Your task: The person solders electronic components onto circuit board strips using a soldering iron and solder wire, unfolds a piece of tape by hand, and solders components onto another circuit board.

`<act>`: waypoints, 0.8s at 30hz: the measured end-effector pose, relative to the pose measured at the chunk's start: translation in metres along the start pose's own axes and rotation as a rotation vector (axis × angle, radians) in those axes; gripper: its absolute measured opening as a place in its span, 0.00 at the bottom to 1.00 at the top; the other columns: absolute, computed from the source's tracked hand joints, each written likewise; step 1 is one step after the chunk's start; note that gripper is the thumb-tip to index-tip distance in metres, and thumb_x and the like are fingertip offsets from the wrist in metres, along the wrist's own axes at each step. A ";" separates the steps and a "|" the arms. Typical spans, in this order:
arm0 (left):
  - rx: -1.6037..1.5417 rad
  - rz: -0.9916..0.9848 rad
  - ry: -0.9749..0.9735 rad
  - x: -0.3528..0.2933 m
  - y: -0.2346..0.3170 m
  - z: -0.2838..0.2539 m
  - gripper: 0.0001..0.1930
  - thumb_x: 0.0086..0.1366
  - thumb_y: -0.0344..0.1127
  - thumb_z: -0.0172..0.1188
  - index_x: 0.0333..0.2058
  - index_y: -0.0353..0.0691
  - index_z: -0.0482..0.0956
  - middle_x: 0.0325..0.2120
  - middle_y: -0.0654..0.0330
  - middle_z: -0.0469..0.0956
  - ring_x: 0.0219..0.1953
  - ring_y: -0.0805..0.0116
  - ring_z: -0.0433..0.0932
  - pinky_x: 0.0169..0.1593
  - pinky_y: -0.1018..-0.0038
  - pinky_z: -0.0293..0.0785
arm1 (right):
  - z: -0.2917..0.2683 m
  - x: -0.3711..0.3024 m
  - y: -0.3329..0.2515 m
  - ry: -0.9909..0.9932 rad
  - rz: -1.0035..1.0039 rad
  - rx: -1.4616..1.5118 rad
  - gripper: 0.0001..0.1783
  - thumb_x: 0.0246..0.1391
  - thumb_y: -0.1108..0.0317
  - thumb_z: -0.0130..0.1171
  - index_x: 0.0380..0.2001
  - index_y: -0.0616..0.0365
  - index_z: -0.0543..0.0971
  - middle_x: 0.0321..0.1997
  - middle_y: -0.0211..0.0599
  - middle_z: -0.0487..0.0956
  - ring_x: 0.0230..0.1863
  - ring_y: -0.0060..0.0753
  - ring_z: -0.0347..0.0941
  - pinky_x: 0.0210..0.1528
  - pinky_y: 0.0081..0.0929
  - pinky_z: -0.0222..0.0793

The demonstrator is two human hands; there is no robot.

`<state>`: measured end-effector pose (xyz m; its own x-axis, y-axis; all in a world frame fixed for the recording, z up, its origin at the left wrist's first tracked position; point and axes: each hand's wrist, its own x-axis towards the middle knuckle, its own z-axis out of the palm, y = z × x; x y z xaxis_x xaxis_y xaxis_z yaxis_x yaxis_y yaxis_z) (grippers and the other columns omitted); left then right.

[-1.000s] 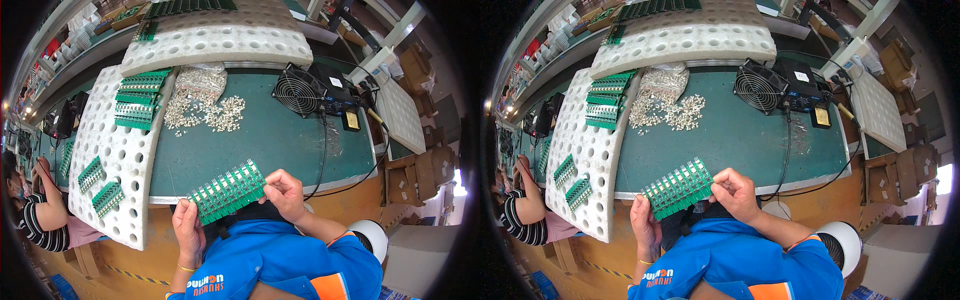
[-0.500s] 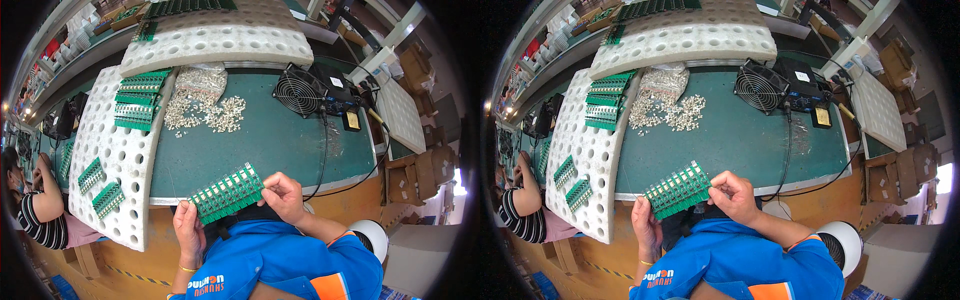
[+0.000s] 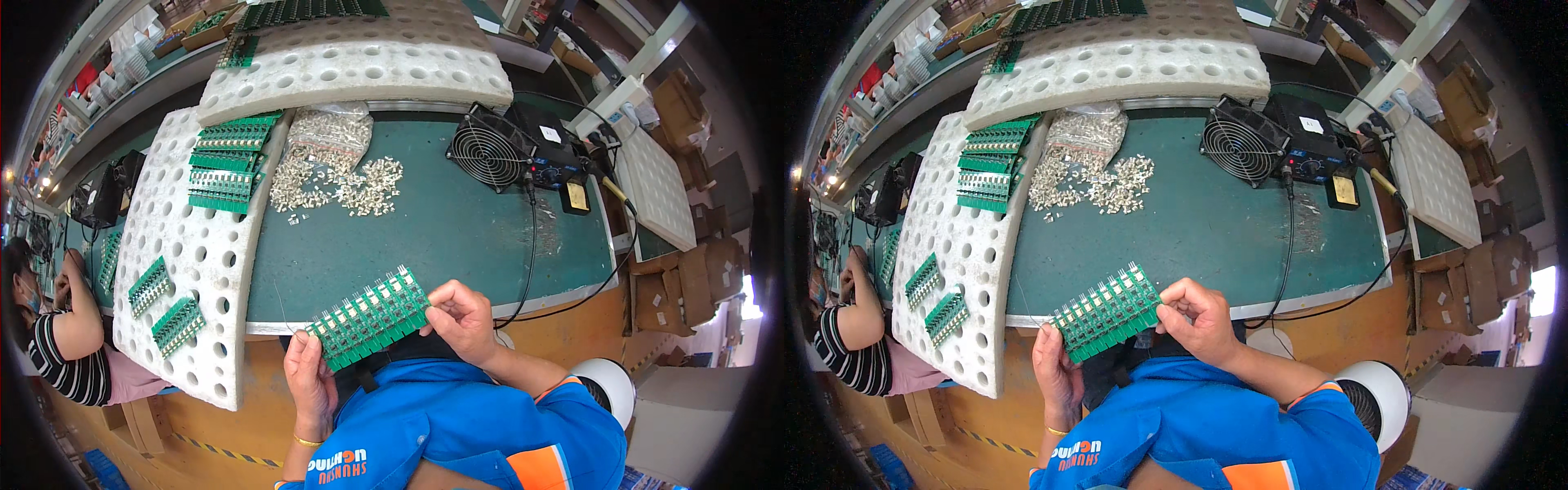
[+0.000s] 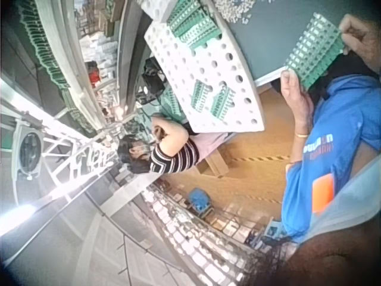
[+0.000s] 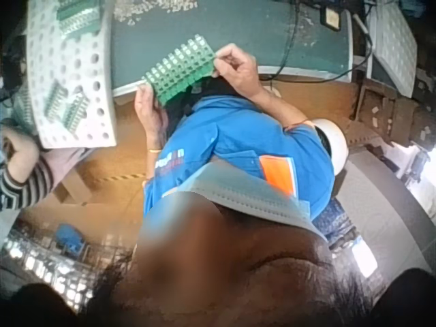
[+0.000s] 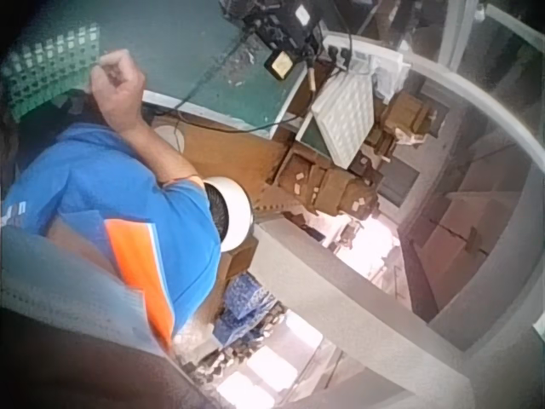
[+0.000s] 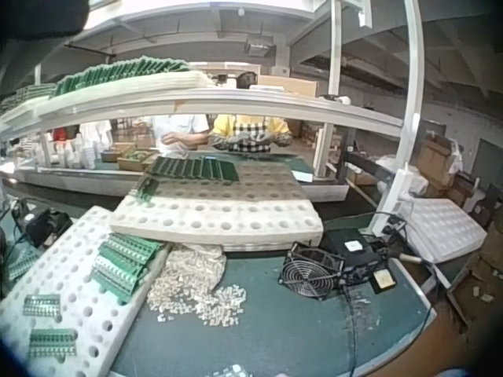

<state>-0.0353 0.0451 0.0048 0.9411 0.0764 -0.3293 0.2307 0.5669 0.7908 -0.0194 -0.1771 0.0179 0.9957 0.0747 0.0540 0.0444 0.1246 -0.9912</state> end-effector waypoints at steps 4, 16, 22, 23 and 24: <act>-0.040 -0.013 -0.029 0.000 -0.002 -0.003 0.07 0.67 0.34 0.52 0.28 0.45 0.67 0.18 0.74 0.65 0.15 0.88 0.55 0.19 0.88 0.50 | 0.000 -0.001 0.001 -0.011 -0.006 -0.016 0.03 0.56 0.77 0.53 0.32 0.65 0.71 0.27 0.33 0.78 0.27 0.17 0.75 0.30 0.16 0.71; 0.056 -0.023 -0.004 0.005 -0.002 0.002 0.13 0.66 0.36 0.53 0.46 0.38 0.69 0.14 0.74 0.58 0.15 0.86 0.53 0.18 0.86 0.48 | 0.008 0.004 -0.006 0.042 -0.408 -0.357 0.06 0.48 0.80 0.58 0.30 0.62 0.74 0.29 0.40 0.79 0.26 0.27 0.79 0.27 0.20 0.73; 0.186 0.106 0.035 0.003 0.004 0.013 0.20 0.64 0.35 0.55 0.54 0.35 0.66 0.14 0.75 0.57 0.15 0.87 0.53 0.19 0.86 0.48 | 0.010 0.013 -0.014 0.025 -0.757 -0.633 0.12 0.41 0.82 0.62 0.32 0.61 0.75 0.31 0.42 0.80 0.26 0.33 0.78 0.24 0.23 0.72; 0.198 0.129 0.011 0.002 0.004 0.014 0.20 0.64 0.35 0.55 0.53 0.35 0.66 0.14 0.75 0.57 0.15 0.87 0.52 0.19 0.86 0.47 | 0.010 0.013 -0.014 0.015 -0.755 -0.627 0.12 0.41 0.82 0.62 0.32 0.61 0.75 0.31 0.42 0.80 0.26 0.33 0.78 0.24 0.23 0.72; 0.209 0.151 -0.013 0.001 0.005 0.013 0.20 0.64 0.35 0.56 0.53 0.35 0.66 0.14 0.75 0.57 0.15 0.87 0.52 0.19 0.86 0.47 | 0.011 0.011 -0.014 0.021 -0.788 -0.678 0.13 0.40 0.82 0.62 0.32 0.61 0.75 0.31 0.42 0.80 0.26 0.34 0.78 0.24 0.23 0.72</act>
<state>-0.0300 0.0370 0.0155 0.9715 0.1363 -0.1939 0.1321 0.3678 0.9205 -0.0096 -0.1671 0.0336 0.6654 0.1952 0.7205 0.7130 -0.4520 -0.5361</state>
